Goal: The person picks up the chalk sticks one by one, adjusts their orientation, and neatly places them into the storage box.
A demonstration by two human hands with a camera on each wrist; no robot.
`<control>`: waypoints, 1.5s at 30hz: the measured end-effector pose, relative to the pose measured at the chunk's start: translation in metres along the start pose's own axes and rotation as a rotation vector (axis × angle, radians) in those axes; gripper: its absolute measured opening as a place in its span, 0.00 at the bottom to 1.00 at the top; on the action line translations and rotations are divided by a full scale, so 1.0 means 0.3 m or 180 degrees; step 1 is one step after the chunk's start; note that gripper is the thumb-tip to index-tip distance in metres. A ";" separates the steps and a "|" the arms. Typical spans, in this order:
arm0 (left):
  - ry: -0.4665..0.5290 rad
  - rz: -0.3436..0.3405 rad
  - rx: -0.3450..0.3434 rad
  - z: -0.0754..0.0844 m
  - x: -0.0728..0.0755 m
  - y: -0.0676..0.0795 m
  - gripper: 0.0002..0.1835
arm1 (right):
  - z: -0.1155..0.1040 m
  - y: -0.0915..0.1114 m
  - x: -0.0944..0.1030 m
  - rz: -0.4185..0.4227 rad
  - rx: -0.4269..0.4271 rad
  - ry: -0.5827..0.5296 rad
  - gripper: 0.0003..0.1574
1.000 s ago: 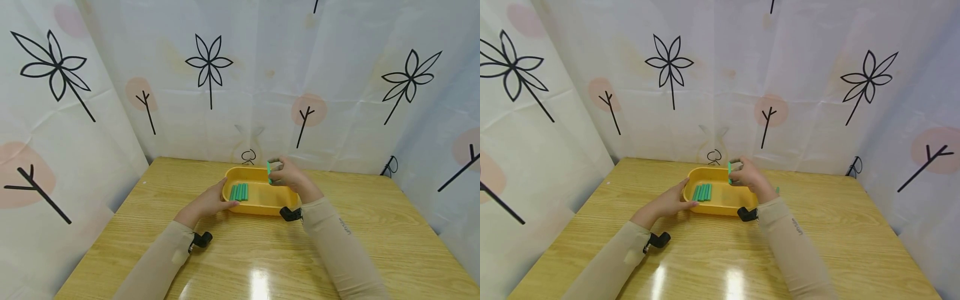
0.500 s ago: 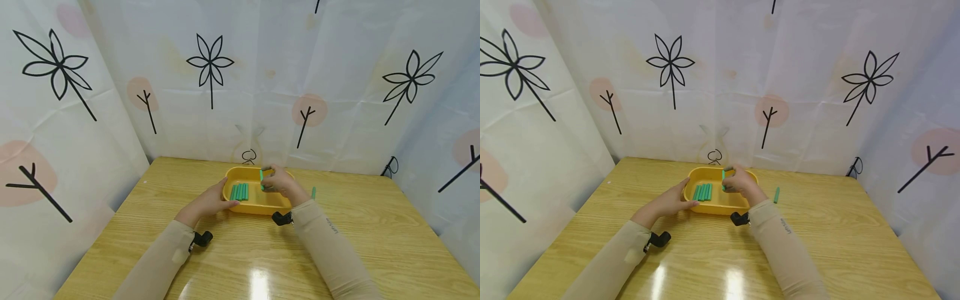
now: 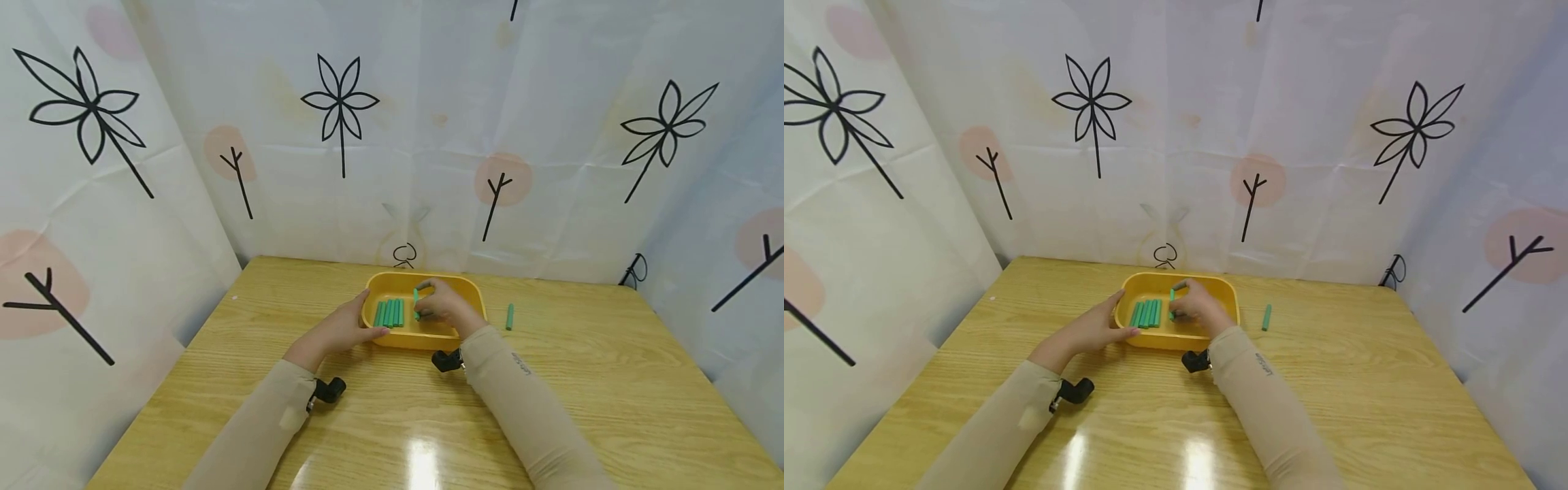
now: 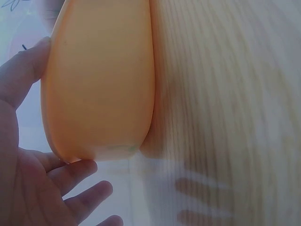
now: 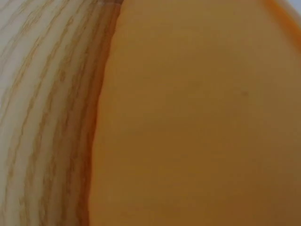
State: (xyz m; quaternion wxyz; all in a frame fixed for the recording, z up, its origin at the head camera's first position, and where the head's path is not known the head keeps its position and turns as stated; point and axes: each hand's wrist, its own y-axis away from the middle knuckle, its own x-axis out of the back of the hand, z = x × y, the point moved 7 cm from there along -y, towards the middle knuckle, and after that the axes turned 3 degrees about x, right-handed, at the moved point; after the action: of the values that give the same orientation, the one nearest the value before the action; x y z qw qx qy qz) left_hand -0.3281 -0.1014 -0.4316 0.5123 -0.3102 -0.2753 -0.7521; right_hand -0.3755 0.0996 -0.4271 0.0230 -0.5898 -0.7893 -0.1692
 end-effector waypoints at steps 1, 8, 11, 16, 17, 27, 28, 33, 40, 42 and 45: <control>-0.0003 0.0003 -0.0007 0.002 0.001 0.001 0.62 | 0.003 -0.002 -0.003 0.0005 -0.0006 0.0011 0.36; -0.0002 0.0019 -0.0035 0.015 0.013 0.011 0.62 | 0.017 -0.015 -0.020 0.0010 -0.0035 0.0088 0.36; -0.0010 0.0033 -0.0051 0.019 0.016 0.013 0.62 | 0.021 -0.021 -0.027 0.0015 -0.0061 0.0131 0.35; -0.0005 0.0051 -0.0078 0.018 0.018 0.009 0.62 | 0.033 -0.029 -0.036 0.0018 -0.0124 0.0156 0.35; -0.0010 0.0048 -0.0075 0.019 0.017 0.010 0.62 | 0.036 -0.029 -0.036 0.0021 -0.0131 0.0172 0.35; -0.0058 0.0027 -0.0057 0.014 0.013 0.005 0.62 | 0.037 -0.018 -0.033 0.0069 -0.0198 0.0143 0.34; -0.0057 0.0024 -0.0059 0.015 0.013 0.005 0.62 | 0.034 -0.016 -0.031 0.0069 -0.0197 0.0149 0.34; -0.0050 0.0005 -0.0052 0.019 0.012 0.010 0.62 | 0.021 0.000 -0.019 0.0058 -0.0161 0.0171 0.34; -0.0053 0.0023 -0.0075 0.023 0.013 0.015 0.62 | -0.007 0.027 0.009 0.0071 -0.0017 0.0314 0.30; -0.0047 0.0022 -0.0075 0.024 0.013 0.017 0.62 | -0.018 0.038 0.019 0.0050 0.0009 0.0303 0.30; -0.0026 0.0015 -0.0076 0.021 0.011 0.016 0.62 | -0.039 0.059 0.036 0.0020 0.0034 0.0268 0.31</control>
State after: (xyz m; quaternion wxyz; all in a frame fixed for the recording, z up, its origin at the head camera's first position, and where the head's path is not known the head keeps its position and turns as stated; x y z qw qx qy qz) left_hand -0.3235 -0.1004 -0.4245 0.5092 -0.3200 -0.2676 -0.7528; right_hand -0.3640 0.1105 -0.4091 0.0599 -0.5845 -0.7866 -0.1896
